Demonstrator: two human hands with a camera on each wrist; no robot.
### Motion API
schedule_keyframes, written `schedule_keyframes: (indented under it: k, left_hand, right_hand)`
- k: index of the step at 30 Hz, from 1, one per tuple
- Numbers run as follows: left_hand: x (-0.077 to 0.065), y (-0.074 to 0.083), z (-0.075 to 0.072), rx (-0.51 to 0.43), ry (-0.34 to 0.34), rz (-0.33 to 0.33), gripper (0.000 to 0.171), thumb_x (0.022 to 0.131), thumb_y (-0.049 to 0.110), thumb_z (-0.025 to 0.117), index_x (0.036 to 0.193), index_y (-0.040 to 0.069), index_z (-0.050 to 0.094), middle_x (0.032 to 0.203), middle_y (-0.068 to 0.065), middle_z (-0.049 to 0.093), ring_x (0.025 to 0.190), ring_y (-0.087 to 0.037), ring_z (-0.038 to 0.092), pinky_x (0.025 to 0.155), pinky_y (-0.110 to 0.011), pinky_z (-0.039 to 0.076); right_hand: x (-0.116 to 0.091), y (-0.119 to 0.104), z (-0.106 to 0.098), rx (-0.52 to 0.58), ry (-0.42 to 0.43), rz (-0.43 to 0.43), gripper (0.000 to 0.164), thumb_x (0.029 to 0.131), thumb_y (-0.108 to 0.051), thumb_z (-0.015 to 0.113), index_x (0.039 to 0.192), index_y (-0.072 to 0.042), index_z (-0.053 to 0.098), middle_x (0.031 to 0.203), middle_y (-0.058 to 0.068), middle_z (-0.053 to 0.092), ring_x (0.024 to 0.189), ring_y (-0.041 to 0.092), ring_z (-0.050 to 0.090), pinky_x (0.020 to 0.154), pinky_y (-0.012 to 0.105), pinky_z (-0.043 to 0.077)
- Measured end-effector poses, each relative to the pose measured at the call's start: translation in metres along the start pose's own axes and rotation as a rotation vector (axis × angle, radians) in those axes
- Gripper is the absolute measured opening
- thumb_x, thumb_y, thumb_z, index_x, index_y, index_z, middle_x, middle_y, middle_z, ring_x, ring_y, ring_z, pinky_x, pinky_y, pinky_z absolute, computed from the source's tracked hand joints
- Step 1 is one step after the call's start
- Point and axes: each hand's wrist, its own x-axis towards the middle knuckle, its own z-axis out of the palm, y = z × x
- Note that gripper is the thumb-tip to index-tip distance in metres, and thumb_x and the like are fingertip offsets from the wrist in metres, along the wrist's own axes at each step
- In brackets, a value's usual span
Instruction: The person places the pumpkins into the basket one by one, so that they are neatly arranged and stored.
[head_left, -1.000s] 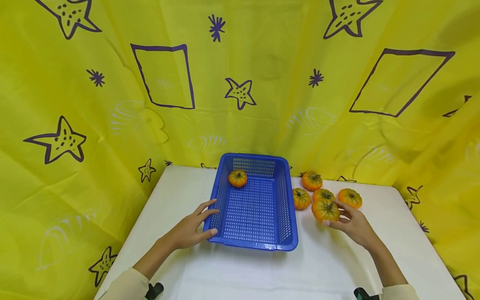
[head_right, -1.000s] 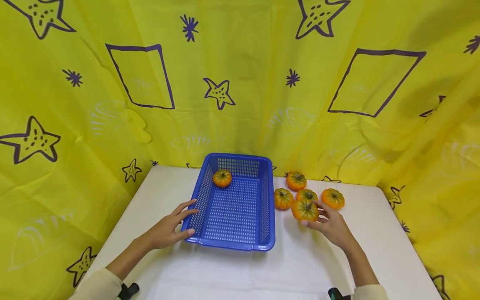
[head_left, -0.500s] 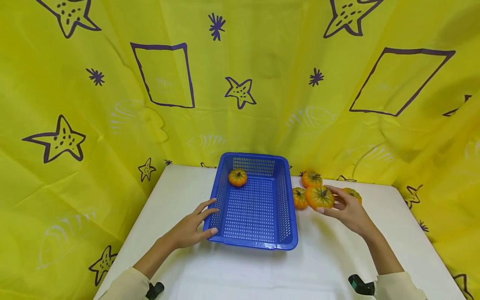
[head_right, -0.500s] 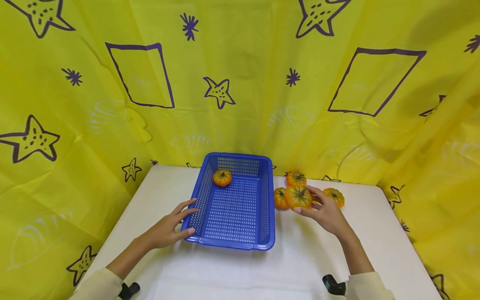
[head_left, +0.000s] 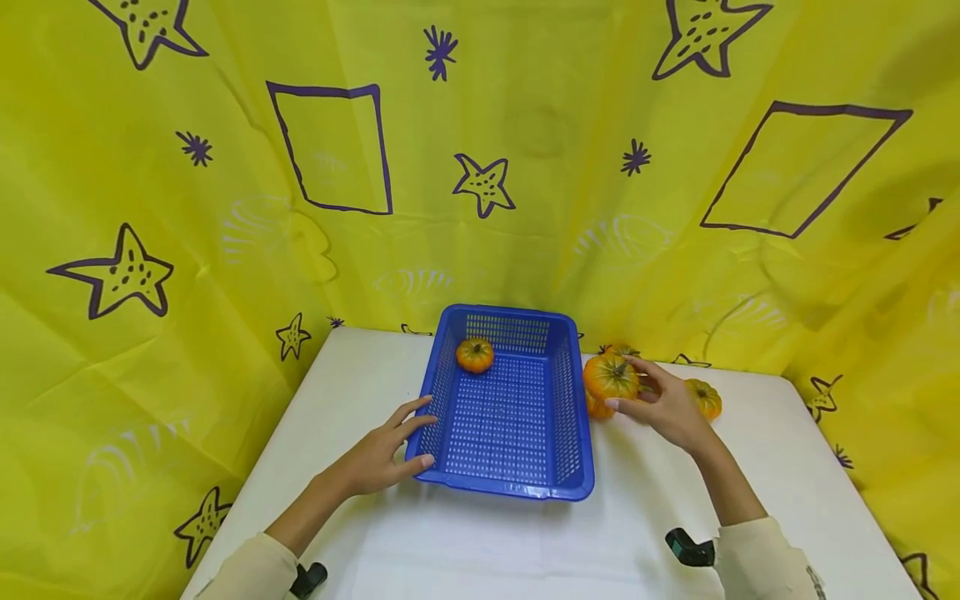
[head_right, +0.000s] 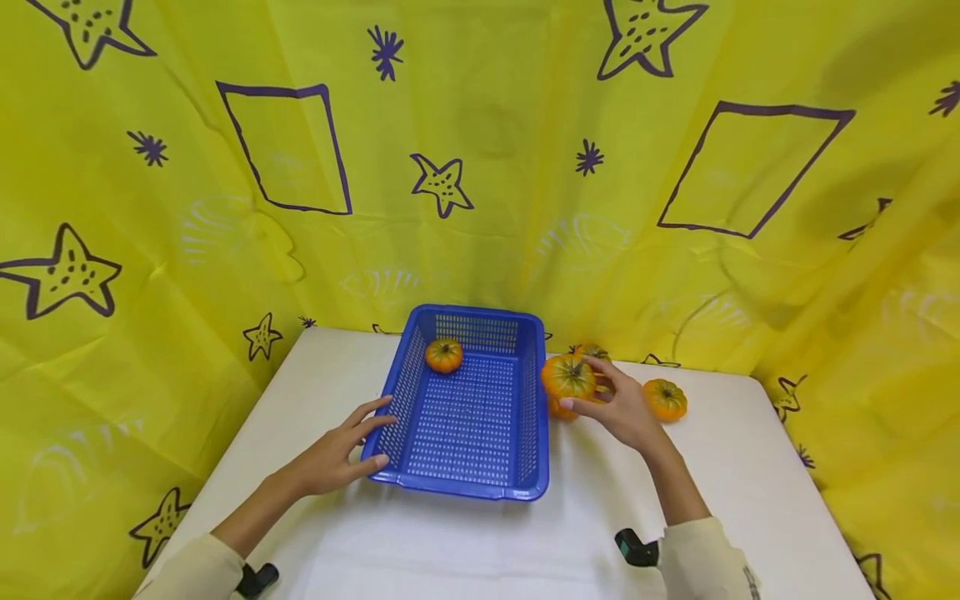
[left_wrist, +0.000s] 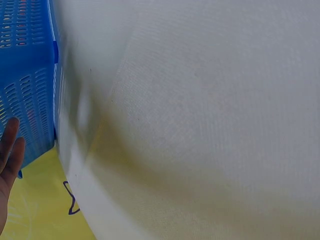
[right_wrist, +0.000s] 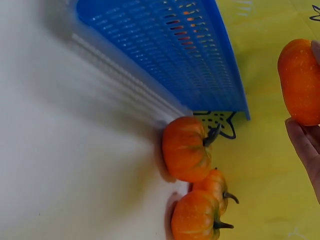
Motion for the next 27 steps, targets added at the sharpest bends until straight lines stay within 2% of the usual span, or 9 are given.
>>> schedule_keyframes:
  k: [4, 11, 19, 27]
  left_hand:
    - [0.0, 0.0, 0.001, -0.003, -0.003, -0.008, 0.065, 0.096, 0.055, 0.058, 0.148, 0.017, 0.05, 0.168, 0.001, 0.02, 0.142, -0.043, 0.042, 0.101, -0.062, 0.049]
    - [0.001, -0.002, 0.002, -0.011, -0.003, -0.01, 0.063, 0.096, 0.054, 0.058, 0.148, 0.019, 0.05, 0.168, 0.001, 0.02, 0.142, -0.044, 0.042, 0.1, -0.062, 0.05]
    - [0.001, -0.001, 0.002, -0.006, 0.0, -0.012, 0.062, 0.096, 0.049, 0.061, 0.148, 0.018, 0.05, 0.168, 0.001, 0.02, 0.143, -0.044, 0.041, 0.1, -0.062, 0.05]
    - [0.0, -0.001, 0.002, -0.003, 0.001, -0.018, 0.063, 0.096, 0.052, 0.059, 0.148, 0.018, 0.049, 0.168, 0.002, 0.02, 0.141, -0.043, 0.043, 0.099, -0.061, 0.051]
  right_hand:
    - [0.006, -0.003, 0.006, 0.011, -0.007, 0.021, 0.082, 0.088, -0.027, 0.079, 0.153, -0.002, 0.037, 0.151, 0.032, 0.039, 0.122, 0.052, 0.058, 0.089, 0.04, 0.06]
    - [0.018, -0.013, 0.009, 0.03, -0.027, 0.02, 0.083, 0.087, -0.026, 0.079, 0.154, -0.002, 0.036, 0.154, 0.03, 0.037, 0.121, 0.052, 0.058, 0.084, 0.039, 0.061]
    - [0.033, -0.023, 0.015, 0.108, -0.108, -0.006, 0.08, 0.088, -0.022, 0.079, 0.153, -0.002, 0.037, 0.155, 0.026, 0.036, 0.132, 0.049, 0.05, 0.095, 0.039, 0.057]
    - [0.045, -0.033, 0.023, 0.111, -0.142, -0.018, 0.08, 0.088, -0.026, 0.079, 0.152, -0.002, 0.037, 0.156, 0.023, 0.037, 0.136, 0.048, 0.045, 0.104, 0.053, 0.049]
